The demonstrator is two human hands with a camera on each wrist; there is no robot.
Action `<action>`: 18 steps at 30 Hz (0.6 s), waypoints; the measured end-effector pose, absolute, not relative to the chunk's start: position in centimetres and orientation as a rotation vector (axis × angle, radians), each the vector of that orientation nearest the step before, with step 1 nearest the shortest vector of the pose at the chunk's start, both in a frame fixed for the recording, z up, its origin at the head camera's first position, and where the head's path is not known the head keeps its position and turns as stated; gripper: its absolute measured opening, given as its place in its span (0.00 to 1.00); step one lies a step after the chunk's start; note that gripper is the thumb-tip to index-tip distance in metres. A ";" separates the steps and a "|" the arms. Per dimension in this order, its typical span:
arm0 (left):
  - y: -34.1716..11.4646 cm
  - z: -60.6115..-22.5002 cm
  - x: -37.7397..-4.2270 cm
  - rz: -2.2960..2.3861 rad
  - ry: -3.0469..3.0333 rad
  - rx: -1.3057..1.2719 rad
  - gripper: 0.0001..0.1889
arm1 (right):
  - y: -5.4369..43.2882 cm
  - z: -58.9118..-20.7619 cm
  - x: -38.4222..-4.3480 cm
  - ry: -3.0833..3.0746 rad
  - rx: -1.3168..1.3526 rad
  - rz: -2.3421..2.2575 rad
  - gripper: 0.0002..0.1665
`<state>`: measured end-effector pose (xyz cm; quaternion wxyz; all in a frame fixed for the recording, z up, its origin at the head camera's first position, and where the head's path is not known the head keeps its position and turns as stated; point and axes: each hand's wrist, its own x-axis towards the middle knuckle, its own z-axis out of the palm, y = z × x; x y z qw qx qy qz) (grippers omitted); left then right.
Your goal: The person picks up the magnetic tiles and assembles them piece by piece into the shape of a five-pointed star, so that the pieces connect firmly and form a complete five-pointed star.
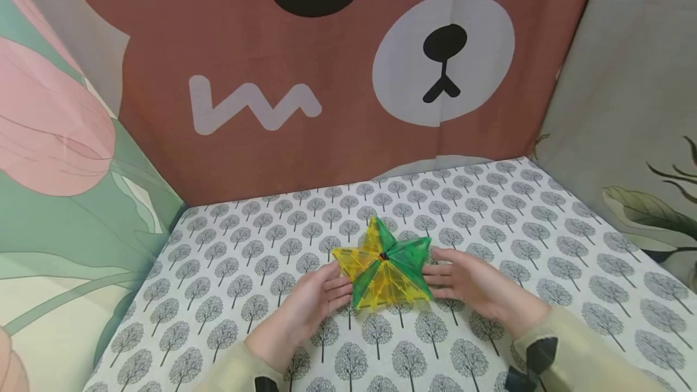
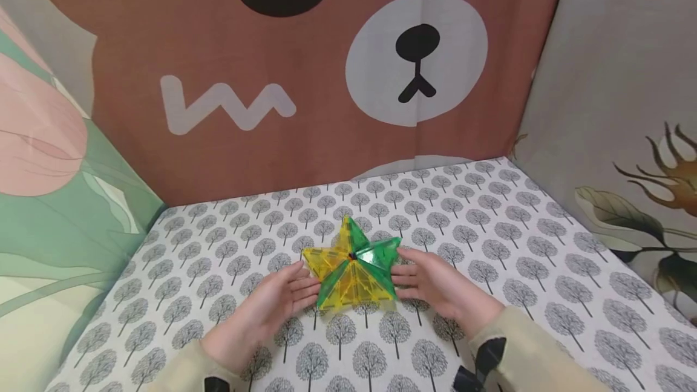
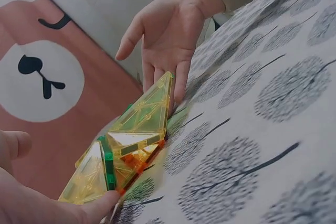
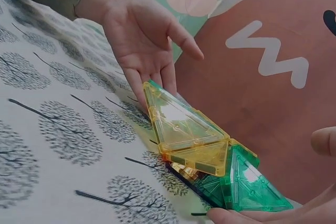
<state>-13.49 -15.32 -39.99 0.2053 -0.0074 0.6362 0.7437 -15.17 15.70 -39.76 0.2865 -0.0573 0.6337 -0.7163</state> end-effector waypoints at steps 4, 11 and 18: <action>-15.6 -40.0 -14.4 2.119 1.756 -0.061 0.46 | 14.7 -39.8 -16.1 1.703 -0.169 -1.930 0.49; -15.7 -40.2 -15.2 2.140 1.749 -0.084 0.46 | 14.0 -40.1 -17.1 1.723 -0.127 -1.941 0.47; -17.4 -38.5 -15.3 1.950 2.039 -0.017 0.46 | 17.1 -39.1 -17.8 1.883 -0.194 -1.863 0.49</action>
